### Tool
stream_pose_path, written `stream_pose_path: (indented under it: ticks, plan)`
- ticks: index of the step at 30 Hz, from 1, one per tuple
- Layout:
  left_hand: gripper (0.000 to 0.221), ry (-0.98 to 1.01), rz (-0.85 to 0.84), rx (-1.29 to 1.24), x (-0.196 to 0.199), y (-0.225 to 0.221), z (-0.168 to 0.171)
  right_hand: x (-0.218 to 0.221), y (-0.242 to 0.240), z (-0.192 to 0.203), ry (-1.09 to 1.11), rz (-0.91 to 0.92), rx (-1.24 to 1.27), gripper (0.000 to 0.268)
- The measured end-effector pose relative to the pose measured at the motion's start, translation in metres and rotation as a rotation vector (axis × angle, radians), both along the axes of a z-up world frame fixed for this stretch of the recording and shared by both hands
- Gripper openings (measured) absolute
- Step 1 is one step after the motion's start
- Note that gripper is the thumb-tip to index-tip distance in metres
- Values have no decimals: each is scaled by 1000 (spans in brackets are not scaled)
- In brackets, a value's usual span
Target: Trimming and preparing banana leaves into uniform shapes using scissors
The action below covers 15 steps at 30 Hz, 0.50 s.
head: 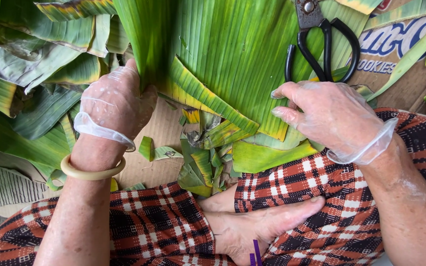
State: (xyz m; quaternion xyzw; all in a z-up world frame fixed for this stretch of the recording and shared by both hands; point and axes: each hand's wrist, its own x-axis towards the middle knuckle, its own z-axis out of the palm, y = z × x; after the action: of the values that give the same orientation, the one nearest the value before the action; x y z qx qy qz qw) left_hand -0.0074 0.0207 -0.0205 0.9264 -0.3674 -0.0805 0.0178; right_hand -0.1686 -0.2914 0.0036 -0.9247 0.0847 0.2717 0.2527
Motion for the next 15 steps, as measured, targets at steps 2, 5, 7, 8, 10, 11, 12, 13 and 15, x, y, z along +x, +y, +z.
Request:
stream_pose_path:
  ticks: [2,5,7,8,10,11,12,13,15]
  plan:
    - [28,6,10,10,0,-1,1,0,0,0,-19,8,-1,35]
    - [30,14,11,29,0,-1,1,-1,-1,-2,-33,21,-3,34]
    - [29,18,10,15,0,-1,1,-2,-1,-2,-36,19,-1,34]
    - [28,22,8,1,0,-1,1,-1,-1,-2,-39,16,0,33]
    - [29,15,4,7,0,0,0,-1,-1,-2,-37,17,1,33]
    - [30,8,0,12,0,0,0,-1,-1,-2,-36,19,1,33]
    - [30,8,0,13,0,1,-2,-1,-1,-2,-36,18,1,33]
    - [30,-1,-3,12,1,2,-3,-2,-1,-2,-36,20,0,34]
    - [30,-8,-6,13,0,2,-4,-2,-1,-2,-34,21,0,34]
